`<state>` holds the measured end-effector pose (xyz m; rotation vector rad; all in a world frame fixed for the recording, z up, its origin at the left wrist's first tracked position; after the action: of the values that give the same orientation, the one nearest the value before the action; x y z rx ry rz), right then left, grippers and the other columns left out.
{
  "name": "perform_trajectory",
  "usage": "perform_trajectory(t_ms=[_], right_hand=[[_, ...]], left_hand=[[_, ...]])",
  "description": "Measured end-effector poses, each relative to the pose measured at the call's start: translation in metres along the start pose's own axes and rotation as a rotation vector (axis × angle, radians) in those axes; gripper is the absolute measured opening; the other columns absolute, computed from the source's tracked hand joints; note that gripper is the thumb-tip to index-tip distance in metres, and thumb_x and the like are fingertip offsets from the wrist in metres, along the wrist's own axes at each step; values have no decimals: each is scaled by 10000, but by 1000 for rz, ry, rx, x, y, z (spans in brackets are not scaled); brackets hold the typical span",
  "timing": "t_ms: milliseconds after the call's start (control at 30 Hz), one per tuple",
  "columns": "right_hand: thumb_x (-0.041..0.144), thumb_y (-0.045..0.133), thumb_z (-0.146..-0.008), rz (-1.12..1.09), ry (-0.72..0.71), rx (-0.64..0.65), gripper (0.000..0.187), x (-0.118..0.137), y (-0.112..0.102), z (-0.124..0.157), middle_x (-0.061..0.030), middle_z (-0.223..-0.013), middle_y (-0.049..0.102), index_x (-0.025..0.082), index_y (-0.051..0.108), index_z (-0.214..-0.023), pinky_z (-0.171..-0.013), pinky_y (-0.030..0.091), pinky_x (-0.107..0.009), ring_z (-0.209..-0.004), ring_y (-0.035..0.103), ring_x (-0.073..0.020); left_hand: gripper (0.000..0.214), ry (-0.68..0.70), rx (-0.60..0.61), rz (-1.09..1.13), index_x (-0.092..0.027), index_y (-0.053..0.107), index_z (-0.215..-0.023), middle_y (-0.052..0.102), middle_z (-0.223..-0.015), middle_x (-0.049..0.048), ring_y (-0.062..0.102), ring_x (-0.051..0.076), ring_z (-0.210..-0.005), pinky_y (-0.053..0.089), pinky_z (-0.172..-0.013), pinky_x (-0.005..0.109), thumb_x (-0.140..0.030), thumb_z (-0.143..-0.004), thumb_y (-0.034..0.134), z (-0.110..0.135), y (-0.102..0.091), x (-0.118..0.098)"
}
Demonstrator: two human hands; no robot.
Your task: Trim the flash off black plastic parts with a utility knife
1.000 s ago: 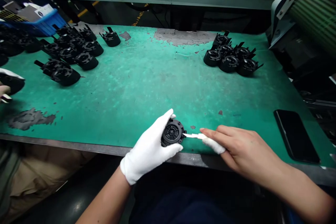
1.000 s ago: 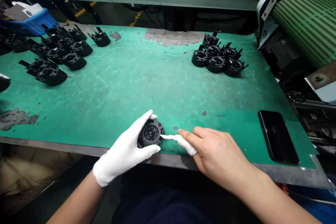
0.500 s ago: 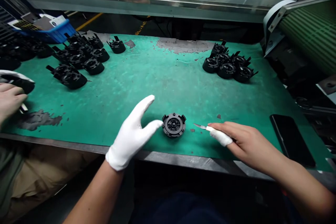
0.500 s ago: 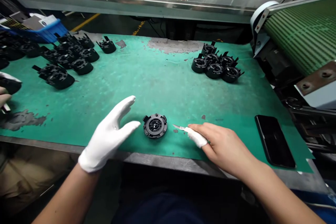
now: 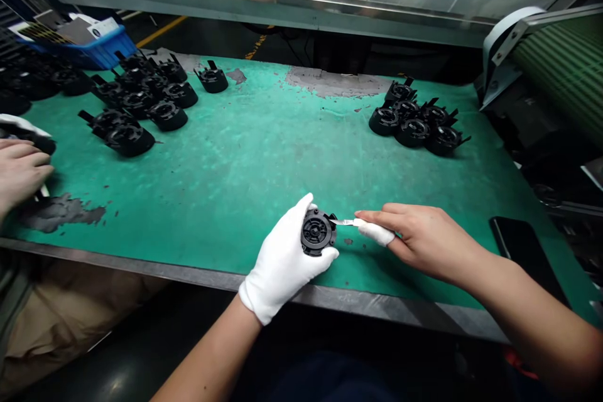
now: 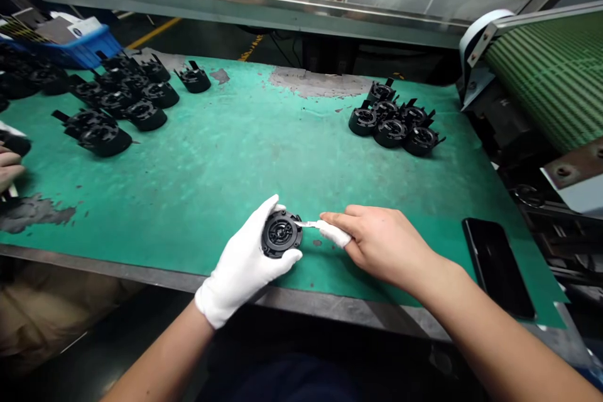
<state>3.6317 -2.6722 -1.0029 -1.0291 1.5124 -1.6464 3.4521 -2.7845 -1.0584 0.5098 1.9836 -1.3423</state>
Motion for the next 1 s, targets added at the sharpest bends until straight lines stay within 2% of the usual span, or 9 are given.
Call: perform_trajectory(t_ms=[133,267,333,400,533,667,800,933,1000], right_hand=[[242,496,-986,80,-34,-5,428,-3,-3,-8,3,-957,732,370,610,-1378,-588,416,-280,-810,693,-180],[219,502,-925,300,214,-64,473,-48,-10,-17,-42,-1057,756,333,633,-1365,-503,361,-296,-838,714,-258],[228,489,-914,299,346,-106,477,-72,-13,-13,-34,-1178,749,343,643,-1350,-523,417,-320,-919,719,-306],[246,482,-919,190,367,-139,466,-82,-11,-7,-10,-1253,730,354,641,-1344,-646,525,-376,-1035,707,-327],[211,460,-912,-117,286,-159,456,-63,8,10,-8,-1303,712,299,651,-1317,-905,572,-437,-1148,686,-292],[174,439,-906,-286,257,-135,476,-39,29,23,-23,-1331,696,274,634,-1328,-947,571,-429,-1162,681,-268],[203,447,-913,-427,276,-111,463,-32,42,29,-16,-1349,686,288,634,-1328,-967,556,-416,-1186,666,-263],[243,458,-922,-593,317,-95,441,-31,48,33,5,-1370,673,306,640,-1319,-1001,526,-415,-1235,634,-263],[258,462,-924,-636,337,-91,435,-31,50,34,12,-1373,670,313,640,-1316,-1007,515,-427,-1242,627,-266]], left_hand=[[892,2,-3,-8,-231,320,-1524,526,-1491,108,523,294,-1382,418,-1197,458,-386,-772,772,0,-1,-1],[868,31,42,-14,-218,316,-1527,527,-1492,97,512,275,-1391,402,-1212,435,-357,-789,751,-1,-1,-4],[863,37,61,-12,-209,319,-1527,527,-1494,95,508,268,-1395,397,-1217,427,-354,-791,746,-1,-2,-4],[865,39,67,-4,-206,326,-1526,529,-1495,94,512,272,-1391,401,-1215,431,-363,-787,749,-1,-3,-3],[907,38,67,25,-226,304,-1539,548,-1479,84,541,277,-1365,418,-1204,439,-339,-764,762,0,-4,-3],[957,21,100,41,-221,256,-1563,534,-1496,68,533,249,-1373,406,-1214,398,-318,-759,765,3,-3,-4],[969,21,187,41,-235,242,-1578,479,-1560,50,487,235,-1421,373,-1237,367,-322,-771,773,3,-10,-4],[781,104,391,49,-334,330,-1559,399,-1620,-30,405,223,-1484,320,-1270,374,-300,-873,701,-1,-27,2],[611,69,277,57,-343,430,-1511,454,-1586,-33,421,228,-1474,313,-1275,397,-323,-935,634,-6,-44,12]])
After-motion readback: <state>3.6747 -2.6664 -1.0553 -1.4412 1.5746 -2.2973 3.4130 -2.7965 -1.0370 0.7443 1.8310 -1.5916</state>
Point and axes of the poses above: each hand's wrist, its own z-axis away from the middle knuckle, its own y-axis out of the palm, x = y × z, the point moved 6 cm from there along -z, towards the middle knuckle
